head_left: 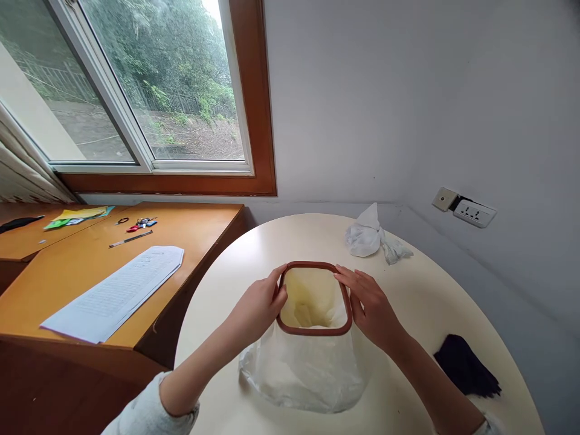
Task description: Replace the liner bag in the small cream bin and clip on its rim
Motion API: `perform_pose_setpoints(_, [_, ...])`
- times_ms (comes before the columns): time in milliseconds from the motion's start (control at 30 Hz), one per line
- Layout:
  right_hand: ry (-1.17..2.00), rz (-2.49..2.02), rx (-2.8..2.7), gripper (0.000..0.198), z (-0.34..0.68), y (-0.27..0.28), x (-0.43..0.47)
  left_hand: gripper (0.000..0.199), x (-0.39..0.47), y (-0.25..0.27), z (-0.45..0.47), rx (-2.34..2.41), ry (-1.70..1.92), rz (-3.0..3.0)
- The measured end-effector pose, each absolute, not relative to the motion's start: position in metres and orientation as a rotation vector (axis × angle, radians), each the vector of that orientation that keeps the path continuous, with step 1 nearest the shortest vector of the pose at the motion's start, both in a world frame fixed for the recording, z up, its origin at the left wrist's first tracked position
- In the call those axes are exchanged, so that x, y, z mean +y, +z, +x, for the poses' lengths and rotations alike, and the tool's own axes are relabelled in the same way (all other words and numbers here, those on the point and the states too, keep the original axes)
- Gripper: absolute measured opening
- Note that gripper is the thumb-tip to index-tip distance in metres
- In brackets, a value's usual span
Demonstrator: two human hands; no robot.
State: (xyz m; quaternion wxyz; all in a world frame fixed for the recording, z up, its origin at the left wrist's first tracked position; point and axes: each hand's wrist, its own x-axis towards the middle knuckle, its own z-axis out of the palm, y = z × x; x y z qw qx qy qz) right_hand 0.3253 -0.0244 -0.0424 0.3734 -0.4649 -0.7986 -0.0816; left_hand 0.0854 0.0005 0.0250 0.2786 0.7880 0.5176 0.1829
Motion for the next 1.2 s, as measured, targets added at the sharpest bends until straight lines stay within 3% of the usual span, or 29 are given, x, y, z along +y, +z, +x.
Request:
perform_pose_setpoints(267, [-0.276, -1.061, -2.011, 0.06, 0.323, -0.035, -0.047, 0.05, 0.0, 0.023, 0.082, 1.348, 0.69, 2.478])
perform_pose_setpoints(467, [-0.211, -0.915, -2.084, 0.059, 0.32, -0.043, -0.071, 0.069, -0.01, 0.019, 0.077, 1.097, 0.398, 2.489])
perform_pose_setpoints(1200, [-0.027, -0.974, -1.786, 0.048, 0.301, -0.064, -0.071, 0.07, -0.009, 0.011, 0.08, 1.113, 0.437, 2.372])
